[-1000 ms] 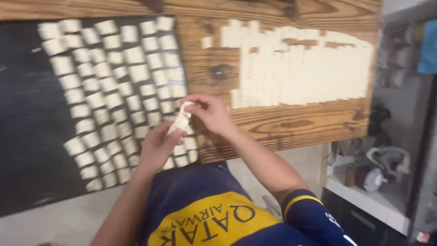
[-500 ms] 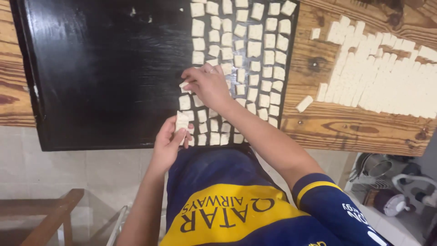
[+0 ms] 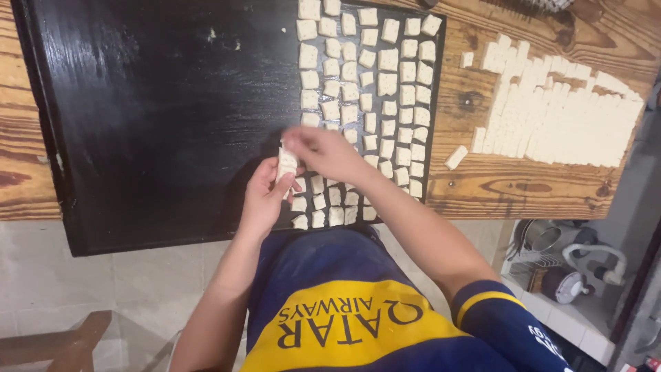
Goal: Place small pieces of cut dough onto a baking tray and use a knife to cut dough strips into squares.
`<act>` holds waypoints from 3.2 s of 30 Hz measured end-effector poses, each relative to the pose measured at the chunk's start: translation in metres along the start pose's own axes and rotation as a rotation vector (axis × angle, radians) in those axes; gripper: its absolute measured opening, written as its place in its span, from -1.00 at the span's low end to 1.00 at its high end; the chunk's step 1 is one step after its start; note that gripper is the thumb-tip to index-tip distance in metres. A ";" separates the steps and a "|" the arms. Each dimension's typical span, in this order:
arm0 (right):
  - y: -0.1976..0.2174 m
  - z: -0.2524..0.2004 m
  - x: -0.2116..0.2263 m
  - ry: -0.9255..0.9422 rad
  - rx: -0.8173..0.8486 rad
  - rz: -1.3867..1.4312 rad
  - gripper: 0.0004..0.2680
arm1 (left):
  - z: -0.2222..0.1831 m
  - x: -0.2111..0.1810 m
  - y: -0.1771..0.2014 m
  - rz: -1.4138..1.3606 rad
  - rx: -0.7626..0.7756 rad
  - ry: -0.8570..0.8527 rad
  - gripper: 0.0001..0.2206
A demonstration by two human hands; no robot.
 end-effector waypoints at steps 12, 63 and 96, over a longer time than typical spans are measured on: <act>-0.011 0.039 -0.026 0.196 -0.348 -0.355 -0.84 | 0.004 -0.009 0.000 -0.026 -0.172 0.056 -0.63; 0.016 0.113 -0.022 0.279 -0.453 -0.573 -0.89 | 0.125 -0.036 -0.028 1.212 -0.085 -0.186 -0.70; 0.333 0.005 -0.296 -0.043 -0.290 0.027 -0.74 | 0.124 0.062 -0.337 0.685 0.371 -0.146 -0.74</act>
Point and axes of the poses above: each hand's wrist, its own z-axis towards the middle knuckle, its own y-axis out of the back of the hand, x = y × z, the point moved 2 cm from there along z, towards the middle knuckle, and after that the axes turned 12 degrees about -y, right-handed, at the moved point
